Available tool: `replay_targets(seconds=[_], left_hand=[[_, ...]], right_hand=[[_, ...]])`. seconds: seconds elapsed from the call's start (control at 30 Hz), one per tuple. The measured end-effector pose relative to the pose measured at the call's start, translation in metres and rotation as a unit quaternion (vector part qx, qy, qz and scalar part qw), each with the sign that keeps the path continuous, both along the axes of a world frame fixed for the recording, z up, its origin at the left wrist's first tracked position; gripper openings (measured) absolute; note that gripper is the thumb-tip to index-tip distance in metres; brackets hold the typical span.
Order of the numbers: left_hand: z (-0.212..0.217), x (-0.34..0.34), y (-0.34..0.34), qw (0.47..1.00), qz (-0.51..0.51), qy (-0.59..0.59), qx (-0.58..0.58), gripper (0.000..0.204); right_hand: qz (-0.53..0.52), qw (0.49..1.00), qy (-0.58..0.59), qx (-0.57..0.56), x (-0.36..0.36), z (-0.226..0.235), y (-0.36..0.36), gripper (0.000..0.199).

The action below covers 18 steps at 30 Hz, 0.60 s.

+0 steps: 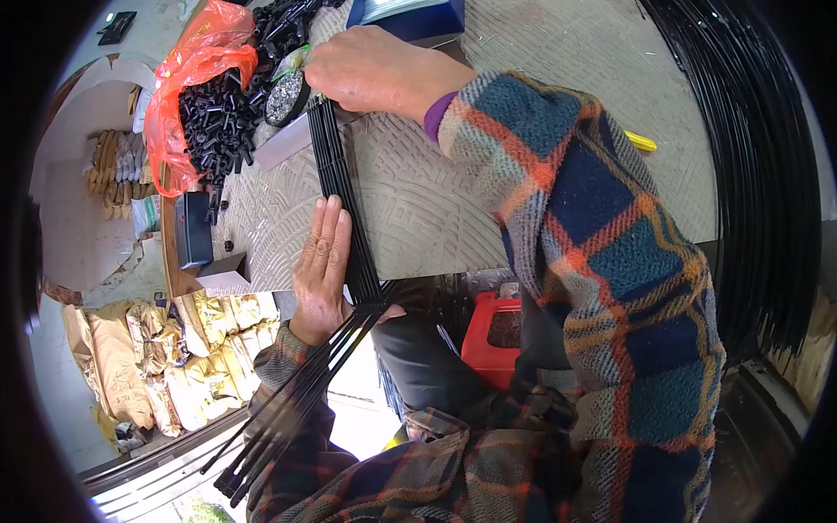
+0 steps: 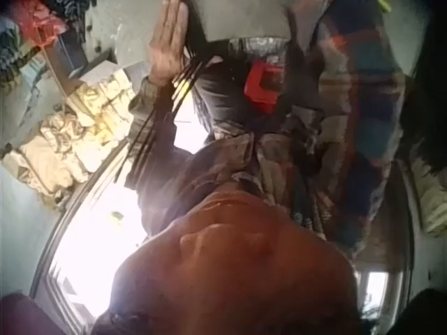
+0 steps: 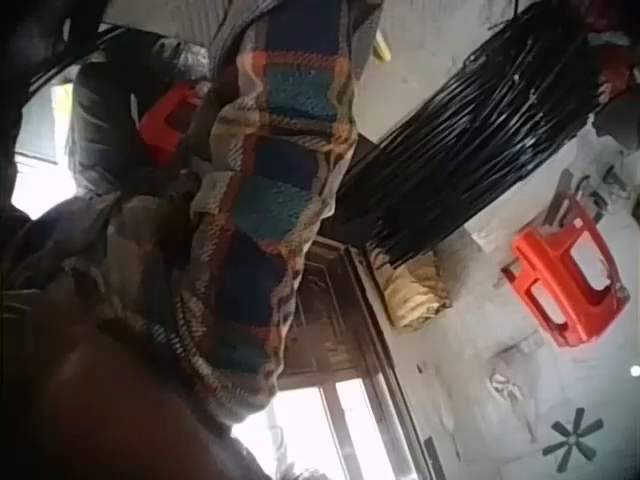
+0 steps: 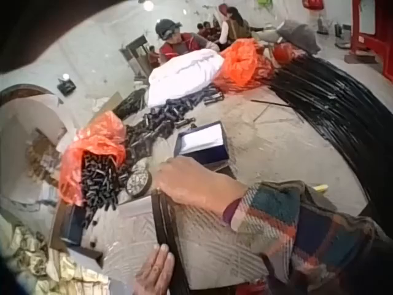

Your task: Assembling bundles of black rods into components using pliers.

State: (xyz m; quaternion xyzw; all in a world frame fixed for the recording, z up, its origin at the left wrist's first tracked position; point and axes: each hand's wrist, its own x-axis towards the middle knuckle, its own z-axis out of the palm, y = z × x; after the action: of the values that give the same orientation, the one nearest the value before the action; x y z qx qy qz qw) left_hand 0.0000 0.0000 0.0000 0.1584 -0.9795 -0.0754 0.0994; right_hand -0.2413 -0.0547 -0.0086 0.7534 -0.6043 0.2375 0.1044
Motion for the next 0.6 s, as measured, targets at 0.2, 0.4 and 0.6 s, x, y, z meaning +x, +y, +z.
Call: replay_targets(seconds=[0.2,0.4,0.6], left_hand=[[0.004,-0.009,0.001,0.998,-0.043,0.018,-0.039,0.087],[-0.009,0.0,-0.001,0.999,-0.024,0.036,-0.024,0.088],[-0.011,-0.002,-0.002,0.998,-0.031,0.046,-0.025,0.089]], right_hand=[[0.005,0.997,0.019,-0.071,-0.015,-0.003,0.0,0.004],[0.037,0.992,-0.007,-0.121,-0.011,-0.003,-0.004,0.011],[0.023,0.989,0.004,-0.143,-0.009,-0.01,-0.006,0.011]])
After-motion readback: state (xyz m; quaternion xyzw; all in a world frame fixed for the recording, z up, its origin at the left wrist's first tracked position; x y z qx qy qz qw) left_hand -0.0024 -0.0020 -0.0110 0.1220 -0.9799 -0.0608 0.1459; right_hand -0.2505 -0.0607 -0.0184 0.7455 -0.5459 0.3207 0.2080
